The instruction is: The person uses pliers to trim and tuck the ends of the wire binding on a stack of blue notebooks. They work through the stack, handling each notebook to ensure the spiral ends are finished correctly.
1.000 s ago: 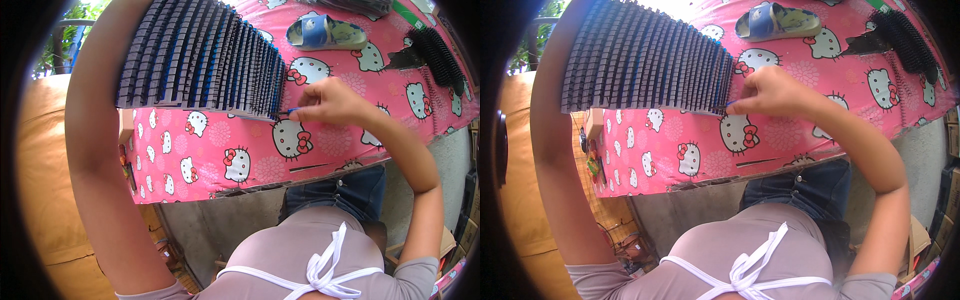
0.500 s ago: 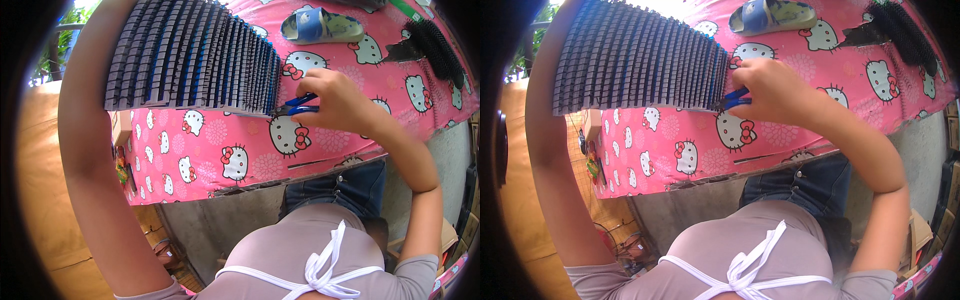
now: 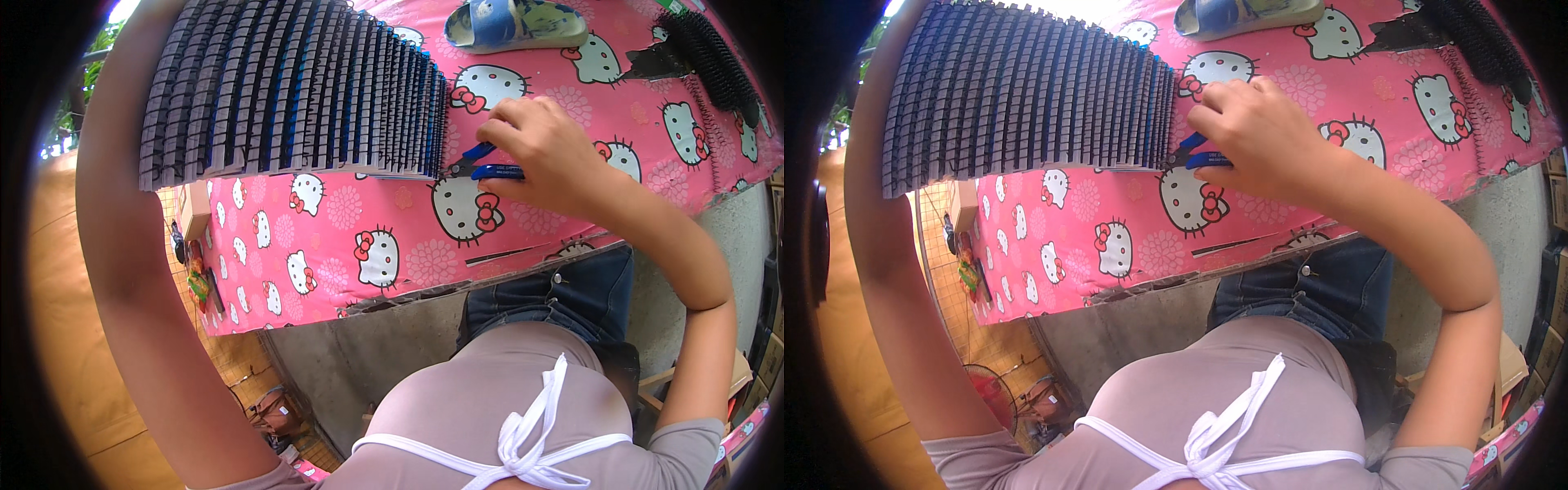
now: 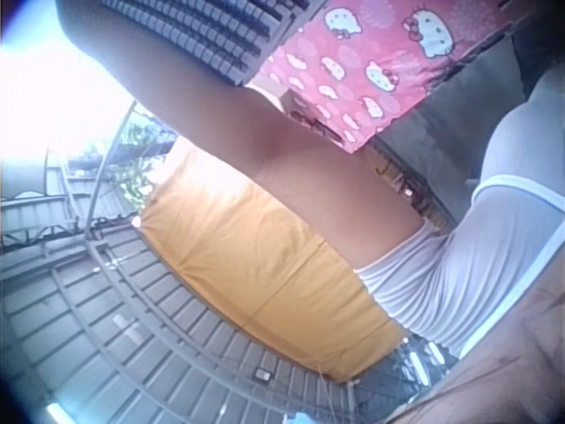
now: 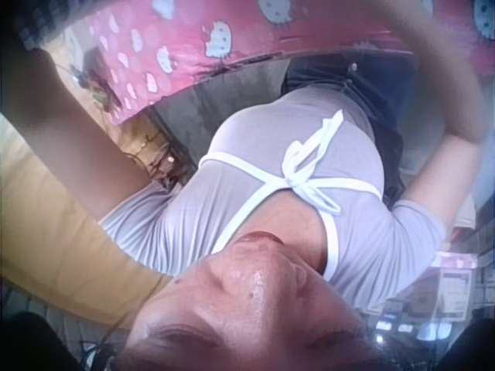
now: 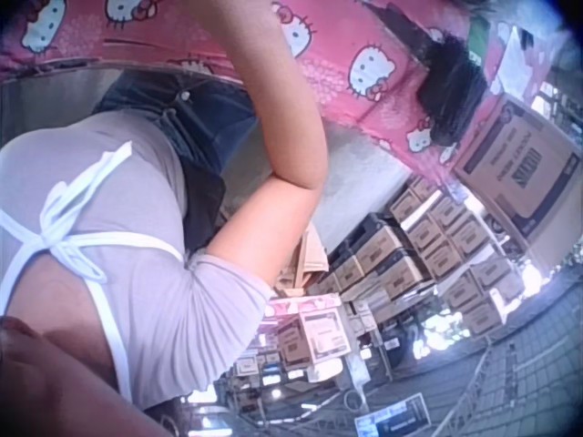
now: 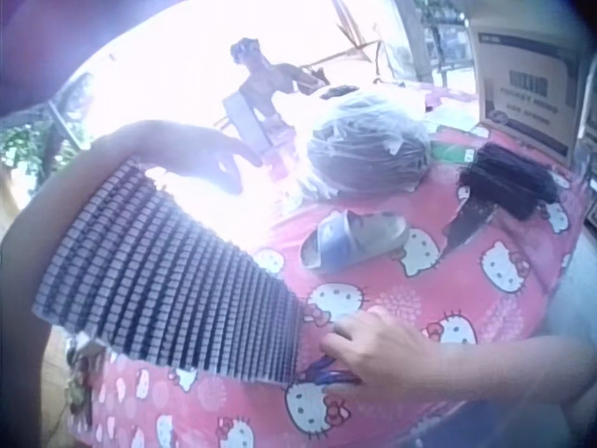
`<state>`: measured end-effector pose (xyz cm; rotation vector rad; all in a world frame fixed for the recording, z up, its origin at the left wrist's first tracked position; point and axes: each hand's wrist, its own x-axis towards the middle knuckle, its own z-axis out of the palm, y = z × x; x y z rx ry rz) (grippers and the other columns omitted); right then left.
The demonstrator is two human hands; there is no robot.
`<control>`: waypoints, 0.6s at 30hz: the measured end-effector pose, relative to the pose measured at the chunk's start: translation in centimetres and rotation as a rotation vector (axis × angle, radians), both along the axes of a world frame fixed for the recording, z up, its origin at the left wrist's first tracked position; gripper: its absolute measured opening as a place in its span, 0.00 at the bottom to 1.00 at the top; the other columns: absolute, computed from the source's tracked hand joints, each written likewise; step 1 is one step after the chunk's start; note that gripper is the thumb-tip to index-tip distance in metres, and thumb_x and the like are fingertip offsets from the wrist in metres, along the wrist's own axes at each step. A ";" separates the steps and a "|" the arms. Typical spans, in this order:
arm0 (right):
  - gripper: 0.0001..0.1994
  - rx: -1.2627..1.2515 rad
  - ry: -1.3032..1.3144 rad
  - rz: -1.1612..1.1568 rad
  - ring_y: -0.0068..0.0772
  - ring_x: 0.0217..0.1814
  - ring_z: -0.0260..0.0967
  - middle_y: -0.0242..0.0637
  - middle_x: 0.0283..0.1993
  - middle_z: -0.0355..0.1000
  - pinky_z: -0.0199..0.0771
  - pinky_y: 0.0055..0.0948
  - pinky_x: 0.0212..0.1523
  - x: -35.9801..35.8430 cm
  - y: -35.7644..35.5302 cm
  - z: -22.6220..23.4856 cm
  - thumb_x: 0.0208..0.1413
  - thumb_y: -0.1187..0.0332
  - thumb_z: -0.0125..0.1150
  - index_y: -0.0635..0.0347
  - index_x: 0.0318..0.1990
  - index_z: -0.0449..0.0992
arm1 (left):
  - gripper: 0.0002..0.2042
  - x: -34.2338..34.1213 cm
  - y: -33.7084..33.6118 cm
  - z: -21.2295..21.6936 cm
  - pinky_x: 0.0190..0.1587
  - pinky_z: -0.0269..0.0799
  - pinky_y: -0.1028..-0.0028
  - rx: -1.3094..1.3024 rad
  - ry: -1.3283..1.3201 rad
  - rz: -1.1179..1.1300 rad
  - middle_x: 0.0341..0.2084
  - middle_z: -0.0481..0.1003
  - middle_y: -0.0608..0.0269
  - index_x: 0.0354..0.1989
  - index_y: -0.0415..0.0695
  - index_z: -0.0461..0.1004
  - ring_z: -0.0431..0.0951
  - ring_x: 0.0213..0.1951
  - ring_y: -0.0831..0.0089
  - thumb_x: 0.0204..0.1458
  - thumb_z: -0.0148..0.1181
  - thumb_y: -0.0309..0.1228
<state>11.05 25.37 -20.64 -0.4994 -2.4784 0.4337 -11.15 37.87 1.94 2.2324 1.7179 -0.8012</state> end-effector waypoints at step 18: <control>0.23 -1.309 -0.349 0.000 0.33 0.17 0.70 0.49 0.22 0.72 0.70 0.29 0.19 -1.8 3.3 2.8 0.46 0.55 0.66 0.73 0.31 0.77 | 0.26 0.5 -0.9 0.2 0.58 0.65 0.67 0.022 -0.003 0.037 0.52 0.71 0.55 0.64 0.46 0.57 0.70 0.55 0.65 0.56 0.53 0.35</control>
